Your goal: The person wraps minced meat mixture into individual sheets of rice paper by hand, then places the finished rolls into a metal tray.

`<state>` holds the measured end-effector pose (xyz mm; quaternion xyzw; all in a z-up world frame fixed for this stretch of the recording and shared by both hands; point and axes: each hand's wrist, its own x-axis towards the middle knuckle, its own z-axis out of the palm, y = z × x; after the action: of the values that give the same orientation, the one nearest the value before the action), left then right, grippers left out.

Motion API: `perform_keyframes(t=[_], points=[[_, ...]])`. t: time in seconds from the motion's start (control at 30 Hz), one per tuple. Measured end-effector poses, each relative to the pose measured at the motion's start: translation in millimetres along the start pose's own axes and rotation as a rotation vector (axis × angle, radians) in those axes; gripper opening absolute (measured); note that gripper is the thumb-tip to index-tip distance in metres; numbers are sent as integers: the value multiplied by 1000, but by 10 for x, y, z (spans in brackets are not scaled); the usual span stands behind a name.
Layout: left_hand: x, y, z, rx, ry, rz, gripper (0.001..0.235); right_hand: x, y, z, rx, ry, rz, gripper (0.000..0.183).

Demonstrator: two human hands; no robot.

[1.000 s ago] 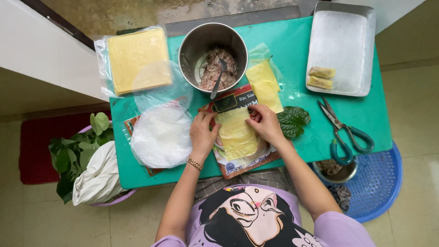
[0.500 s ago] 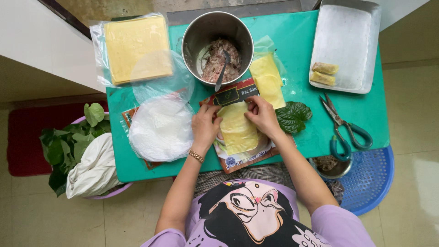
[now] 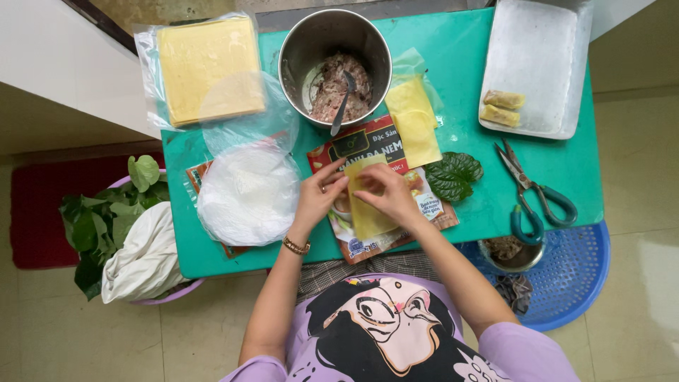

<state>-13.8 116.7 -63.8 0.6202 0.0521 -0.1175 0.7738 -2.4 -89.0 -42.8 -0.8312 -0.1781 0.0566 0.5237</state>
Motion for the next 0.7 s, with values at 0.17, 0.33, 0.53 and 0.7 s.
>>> perform_keyframes(t=[0.17,0.33,0.53,0.7], points=[[8,-143,-112,-96,-118,68,50,3,0,57,79,28,50,38],[34,-162,-45,-111,-105,25,45,-15,96,70,150,22,151,38],[36,-189,-37,-81,-57,-56,47,-32,300,83,485,-24,220,35],[30,-206,-45,-60,-75,-3,50,-24,343,61,532,-56,239,37]])
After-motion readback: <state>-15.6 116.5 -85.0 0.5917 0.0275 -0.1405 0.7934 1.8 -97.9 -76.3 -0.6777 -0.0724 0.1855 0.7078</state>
